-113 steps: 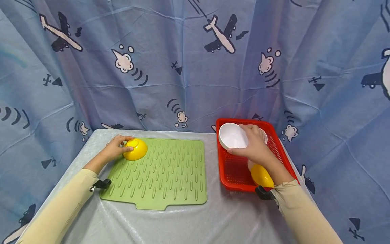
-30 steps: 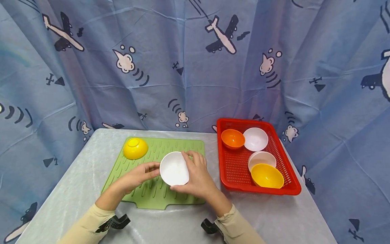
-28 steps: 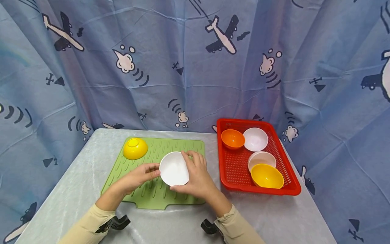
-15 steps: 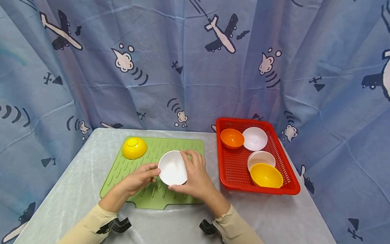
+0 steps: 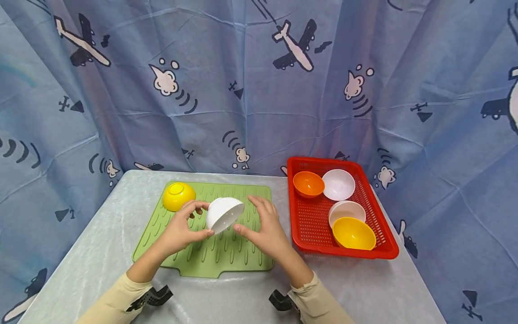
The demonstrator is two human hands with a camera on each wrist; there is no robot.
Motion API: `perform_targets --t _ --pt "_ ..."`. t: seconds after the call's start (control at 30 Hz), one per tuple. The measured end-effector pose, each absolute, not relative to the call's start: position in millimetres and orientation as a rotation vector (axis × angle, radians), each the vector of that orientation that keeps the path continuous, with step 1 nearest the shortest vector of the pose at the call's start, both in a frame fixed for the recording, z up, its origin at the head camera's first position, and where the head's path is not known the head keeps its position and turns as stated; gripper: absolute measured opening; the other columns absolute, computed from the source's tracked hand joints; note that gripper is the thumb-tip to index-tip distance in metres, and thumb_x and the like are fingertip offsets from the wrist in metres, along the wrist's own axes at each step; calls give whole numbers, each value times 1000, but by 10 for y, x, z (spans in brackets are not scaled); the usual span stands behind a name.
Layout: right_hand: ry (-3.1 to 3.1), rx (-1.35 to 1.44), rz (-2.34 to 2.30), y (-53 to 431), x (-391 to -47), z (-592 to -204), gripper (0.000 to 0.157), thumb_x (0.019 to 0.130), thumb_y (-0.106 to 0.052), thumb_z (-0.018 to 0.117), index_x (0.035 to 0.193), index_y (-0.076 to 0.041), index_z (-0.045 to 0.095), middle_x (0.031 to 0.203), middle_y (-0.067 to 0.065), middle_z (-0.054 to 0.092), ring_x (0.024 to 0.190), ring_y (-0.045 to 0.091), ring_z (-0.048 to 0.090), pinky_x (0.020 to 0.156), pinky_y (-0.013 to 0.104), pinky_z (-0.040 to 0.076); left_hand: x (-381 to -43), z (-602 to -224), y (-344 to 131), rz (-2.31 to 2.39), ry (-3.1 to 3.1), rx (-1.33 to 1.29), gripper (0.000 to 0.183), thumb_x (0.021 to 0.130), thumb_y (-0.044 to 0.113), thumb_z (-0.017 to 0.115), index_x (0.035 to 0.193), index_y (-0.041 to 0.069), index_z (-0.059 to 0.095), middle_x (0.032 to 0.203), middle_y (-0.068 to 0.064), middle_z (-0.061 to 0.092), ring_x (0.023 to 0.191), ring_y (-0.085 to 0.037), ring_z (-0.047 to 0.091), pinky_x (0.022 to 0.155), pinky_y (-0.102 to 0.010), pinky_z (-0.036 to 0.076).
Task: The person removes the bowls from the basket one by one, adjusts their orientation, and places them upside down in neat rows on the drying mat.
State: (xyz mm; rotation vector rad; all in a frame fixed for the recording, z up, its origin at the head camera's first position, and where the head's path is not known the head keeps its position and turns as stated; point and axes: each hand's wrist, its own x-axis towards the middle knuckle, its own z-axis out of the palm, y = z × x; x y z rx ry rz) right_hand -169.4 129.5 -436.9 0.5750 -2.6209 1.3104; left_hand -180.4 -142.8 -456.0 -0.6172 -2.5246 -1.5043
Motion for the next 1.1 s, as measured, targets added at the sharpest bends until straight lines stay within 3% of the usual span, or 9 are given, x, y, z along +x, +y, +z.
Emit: perform_targets --t 0.2,0.43,0.73,0.9,1.1 --pt "-2700 523 1509 1272 -1703 -4389 84 88 -38 81 155 -7 41 151 13 52 142 35 45 113 61 35 -1782 -4521 -1423 -1324 -2497 -734 68 67 23 96 127 17 64 132 3 59 121 -28 52 98 -49 45" --pt "-2727 435 1577 1201 -1680 -4416 72 84 -39 83 144 -8 56 138 10 62 131 31 54 110 60 38 -1745 -4527 -1398 -1241 -2451 -857 71 64 23 97 127 18 65 129 2 59 118 -20 47 100 -50 34" --pt "-2752 455 1618 1239 -1706 -4409 72 81 -36 86 142 -11 57 137 6 64 128 28 55 109 58 38 -1761 -4529 -1409 -1269 -2438 -909 73 64 23 99 129 22 66 132 2 57 121 -20 45 102 -52 35" --pt "-2707 480 1682 1243 -1713 -4410 74 79 -35 88 142 -14 57 141 6 61 134 31 51 112 63 33 -1765 -4525 -1440 -1424 -2472 -845 86 63 19 99 140 25 61 142 0 50 130 -23 41 105 -58 38" --pt "-2598 475 1769 1227 -1719 -4458 74 74 -29 92 139 -20 58 142 4 59 139 35 44 113 69 27 -1796 -4526 -1467 -1618 -2555 -641 99 63 17 99 148 20 49 148 -3 49 125 -31 47 99 -49 39"
